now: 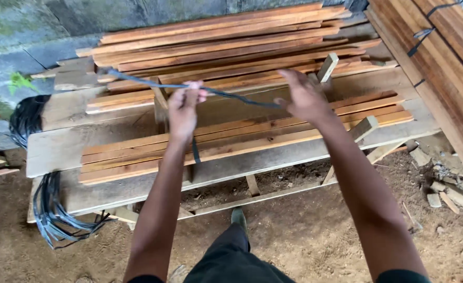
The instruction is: Organising and bundling wooden planks together using flexible ties.
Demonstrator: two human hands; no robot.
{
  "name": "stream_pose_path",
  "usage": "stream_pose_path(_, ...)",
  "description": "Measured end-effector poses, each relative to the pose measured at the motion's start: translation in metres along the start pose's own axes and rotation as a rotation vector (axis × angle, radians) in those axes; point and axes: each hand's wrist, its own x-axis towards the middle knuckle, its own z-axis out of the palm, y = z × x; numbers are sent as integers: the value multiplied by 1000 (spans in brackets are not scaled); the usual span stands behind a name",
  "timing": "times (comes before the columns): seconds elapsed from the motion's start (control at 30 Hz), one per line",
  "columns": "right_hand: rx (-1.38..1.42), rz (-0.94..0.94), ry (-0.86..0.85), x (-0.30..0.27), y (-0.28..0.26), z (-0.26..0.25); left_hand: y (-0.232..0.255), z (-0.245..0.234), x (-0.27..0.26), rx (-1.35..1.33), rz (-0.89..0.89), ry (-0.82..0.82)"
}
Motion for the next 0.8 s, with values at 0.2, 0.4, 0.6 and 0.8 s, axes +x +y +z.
stream_pose_path(0.2, 523, -56, -105, 61, -48, 41, -26, 64, 17, -23, -131, -108)
stream_pose_path(0.4, 817, 53, -33, 69, -40, 64, -48, 64, 31, 36, -191, -136)
stream_pose_path(0.6, 933, 158, -124, 60, -43, 26, -63, 81, 35, -17, -247, -118)
stream_pose_path(0.8, 712, 64, -70, 53, 27, 22, -71, 90, 40, -22, -312, 74)
